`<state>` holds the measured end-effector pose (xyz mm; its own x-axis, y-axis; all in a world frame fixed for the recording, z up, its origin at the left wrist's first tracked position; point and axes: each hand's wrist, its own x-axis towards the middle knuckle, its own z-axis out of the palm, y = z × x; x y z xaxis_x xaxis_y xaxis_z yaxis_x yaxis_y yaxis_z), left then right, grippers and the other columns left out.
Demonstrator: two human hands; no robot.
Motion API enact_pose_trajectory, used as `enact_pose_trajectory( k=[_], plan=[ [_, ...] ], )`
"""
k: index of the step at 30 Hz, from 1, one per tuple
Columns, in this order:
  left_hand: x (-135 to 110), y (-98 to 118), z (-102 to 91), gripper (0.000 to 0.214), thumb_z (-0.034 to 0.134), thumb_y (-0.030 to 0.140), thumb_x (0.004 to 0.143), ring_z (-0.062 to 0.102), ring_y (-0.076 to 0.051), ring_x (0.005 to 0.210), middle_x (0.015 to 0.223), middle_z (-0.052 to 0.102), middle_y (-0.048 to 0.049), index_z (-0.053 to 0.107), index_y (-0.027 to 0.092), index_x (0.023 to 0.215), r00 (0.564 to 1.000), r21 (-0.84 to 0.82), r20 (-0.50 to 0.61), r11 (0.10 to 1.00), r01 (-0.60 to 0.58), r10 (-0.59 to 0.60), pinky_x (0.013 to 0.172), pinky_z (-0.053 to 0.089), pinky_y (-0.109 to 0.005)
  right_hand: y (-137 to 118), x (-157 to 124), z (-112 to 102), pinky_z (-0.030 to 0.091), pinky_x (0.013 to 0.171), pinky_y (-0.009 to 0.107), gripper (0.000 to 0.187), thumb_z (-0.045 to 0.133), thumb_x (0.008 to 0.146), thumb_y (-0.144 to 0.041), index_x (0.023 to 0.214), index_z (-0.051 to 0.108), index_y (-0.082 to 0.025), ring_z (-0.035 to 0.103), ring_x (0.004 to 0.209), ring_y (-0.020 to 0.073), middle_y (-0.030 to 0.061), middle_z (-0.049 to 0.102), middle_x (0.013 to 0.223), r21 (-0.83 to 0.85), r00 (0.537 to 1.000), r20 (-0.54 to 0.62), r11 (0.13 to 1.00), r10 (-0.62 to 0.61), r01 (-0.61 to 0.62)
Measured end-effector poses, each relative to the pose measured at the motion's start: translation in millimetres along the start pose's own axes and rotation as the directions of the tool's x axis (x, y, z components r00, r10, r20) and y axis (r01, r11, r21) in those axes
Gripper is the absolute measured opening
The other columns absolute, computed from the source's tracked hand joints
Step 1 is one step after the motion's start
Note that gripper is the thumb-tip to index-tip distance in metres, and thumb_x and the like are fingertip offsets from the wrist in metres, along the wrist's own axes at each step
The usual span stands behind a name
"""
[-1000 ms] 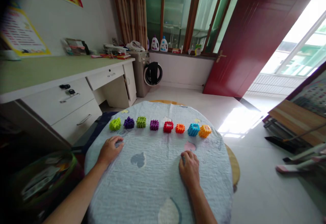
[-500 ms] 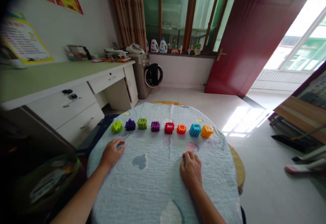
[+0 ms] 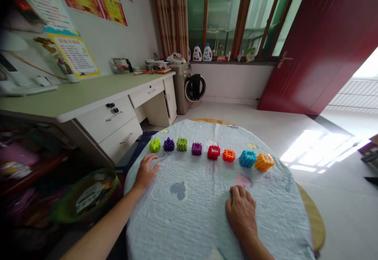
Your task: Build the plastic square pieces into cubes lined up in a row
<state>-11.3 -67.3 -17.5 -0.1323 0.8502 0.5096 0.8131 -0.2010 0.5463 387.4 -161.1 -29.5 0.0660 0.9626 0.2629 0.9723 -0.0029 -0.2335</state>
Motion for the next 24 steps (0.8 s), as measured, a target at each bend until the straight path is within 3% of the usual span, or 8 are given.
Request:
enact_pose_trajectory(
  k=[2,4,9,13,17,24],
  plan=[
    [17.2,-10.9,-9.0,0.029,0.046,0.037,0.086,0.054,-0.026,0.119,0.118,0.059,-0.0124,0.058,0.02,0.106,0.994,0.008,-0.103,0.999,0.031,-0.03,0.108,0.04,-0.044,0.4,0.1,1.4,0.038,0.089,0.04,0.021,0.046,0.082,-0.019,0.099,0.058,-0.023,0.054,0.1,0.0256,0.008,0.062,0.106,-0.008,1.0,-0.005,1.0,-0.009,0.009],
    [40.3,-23.2,-17.0,0.037,0.043,0.043,0.087,0.05,-0.027,0.123,0.123,0.057,-0.014,0.056,0.018,0.111,0.989,0.024,-0.132,0.997,0.068,-0.064,0.111,0.037,-0.044,1.3,-0.3,3.3,0.038,0.089,0.041,0.021,0.045,0.082,-0.019,0.099,0.057,-0.023,0.055,0.1,0.0258,0.0081,0.062,0.107,-0.012,1.0,-0.014,1.0,-0.019,0.019],
    [102.3,-45.6,-15.9,0.051,0.031,0.052,0.086,0.055,-0.026,0.119,0.119,0.062,-0.0145,0.058,0.015,0.11,0.965,0.028,0.171,0.98,0.196,-0.198,0.104,0.041,-0.04,5.0,-1.9,8.5,0.038,0.09,0.041,0.023,0.046,0.081,-0.019,0.102,0.056,-0.024,0.055,0.102,0.0263,0.0074,0.062,0.107,-0.005,0.999,-0.036,0.999,-0.034,0.034],
    [133.0,-51.3,0.5,0.054,0.031,0.059,0.083,0.065,-0.024,0.097,0.095,0.072,-0.0083,0.064,0.017,0.092,0.911,0.033,0.355,0.976,0.214,-0.212,0.089,0.049,-0.033,5.4,-2.1,9.3,0.038,0.092,0.041,0.023,0.046,0.081,-0.018,0.101,0.056,-0.025,0.056,0.104,0.0261,0.0068,0.062,0.107,-0.004,0.998,-0.047,0.999,-0.036,0.036],
    [136.5,-50.1,9.9,0.048,0.045,0.059,0.074,0.067,-0.026,0.083,0.084,0.072,-0.0067,0.066,0.017,0.086,0.852,0.09,0.472,0.974,0.207,-0.225,0.079,0.051,-0.033,3.1,-1.8,7.5,0.038,0.092,0.04,0.024,0.046,0.082,-0.017,0.101,0.057,-0.025,0.055,0.105,0.0258,0.007,0.062,0.108,-0.008,0.999,-0.044,1.0,-0.028,0.027],
    [109.0,-35.7,-0.6,0.065,0.068,0.052,0.057,0.062,-0.029,0.108,0.116,0.066,-0.0095,0.064,0.017,0.111,0.824,0.23,0.538,0.971,0.063,-0.18,0.097,0.045,-0.033,1.9,-2.3,4.7,0.037,0.093,0.039,0.023,0.045,0.084,-0.016,0.103,0.057,-0.023,0.055,0.105,0.0241,0.0064,0.061,0.109,-0.009,1.0,-0.022,1.0,-0.015,0.015]
  ],
)
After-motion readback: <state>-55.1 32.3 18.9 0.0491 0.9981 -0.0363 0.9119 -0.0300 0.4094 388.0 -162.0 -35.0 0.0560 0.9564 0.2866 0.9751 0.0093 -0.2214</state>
